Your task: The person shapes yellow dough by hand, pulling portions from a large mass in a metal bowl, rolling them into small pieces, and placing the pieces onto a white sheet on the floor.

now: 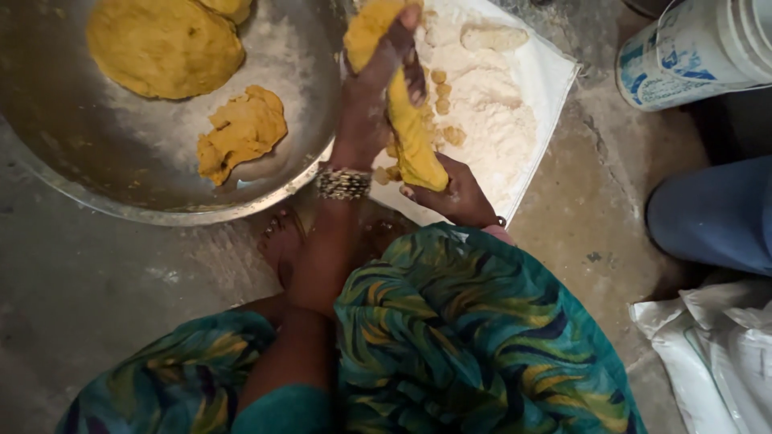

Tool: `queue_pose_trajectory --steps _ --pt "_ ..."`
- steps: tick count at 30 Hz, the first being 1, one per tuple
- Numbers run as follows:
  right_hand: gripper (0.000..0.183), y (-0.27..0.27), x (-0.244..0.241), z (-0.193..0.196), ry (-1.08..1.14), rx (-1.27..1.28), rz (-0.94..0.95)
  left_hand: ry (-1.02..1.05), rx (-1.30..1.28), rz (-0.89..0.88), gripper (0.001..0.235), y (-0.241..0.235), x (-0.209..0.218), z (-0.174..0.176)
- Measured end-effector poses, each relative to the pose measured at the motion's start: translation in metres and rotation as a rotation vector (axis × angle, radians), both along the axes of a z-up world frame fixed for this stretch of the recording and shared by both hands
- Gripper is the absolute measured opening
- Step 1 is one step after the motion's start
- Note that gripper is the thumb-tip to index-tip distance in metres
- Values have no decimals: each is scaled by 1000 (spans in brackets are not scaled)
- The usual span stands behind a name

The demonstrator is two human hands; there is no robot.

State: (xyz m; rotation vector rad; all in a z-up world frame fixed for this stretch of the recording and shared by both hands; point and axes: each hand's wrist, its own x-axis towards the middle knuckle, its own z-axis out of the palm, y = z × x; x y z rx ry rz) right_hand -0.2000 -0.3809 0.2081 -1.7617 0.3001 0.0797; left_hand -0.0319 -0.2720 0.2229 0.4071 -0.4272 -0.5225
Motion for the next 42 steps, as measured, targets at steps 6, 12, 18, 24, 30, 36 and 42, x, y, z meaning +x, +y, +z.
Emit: queue_pose_trajectory --steps 6,12,18,24,30,36,42 --pt "45 -11 -6 -4 -260 -277 98 -168 188 36 29 11 7 16" --pt "83 2 -6 -19 -153 70 -31 45 -240 46 27 -2 9 6" --pt "89 4 -8 -13 -252 132 -44 -353 91 232 23 5 18 8" --pt "95 8 -12 -1 -99 157 -93 94 73 185 24 -5 27 -27" --pt "91 3 -12 -7 -59 77 -50 370 169 156 21 1 47 -42" --pt "82 -7 -13 -19 -163 -132 -38 134 13 127 35 16 62 -56" --pt "70 -28 -16 -6 -169 -3 -48 129 -436 48 34 26 75 -68"
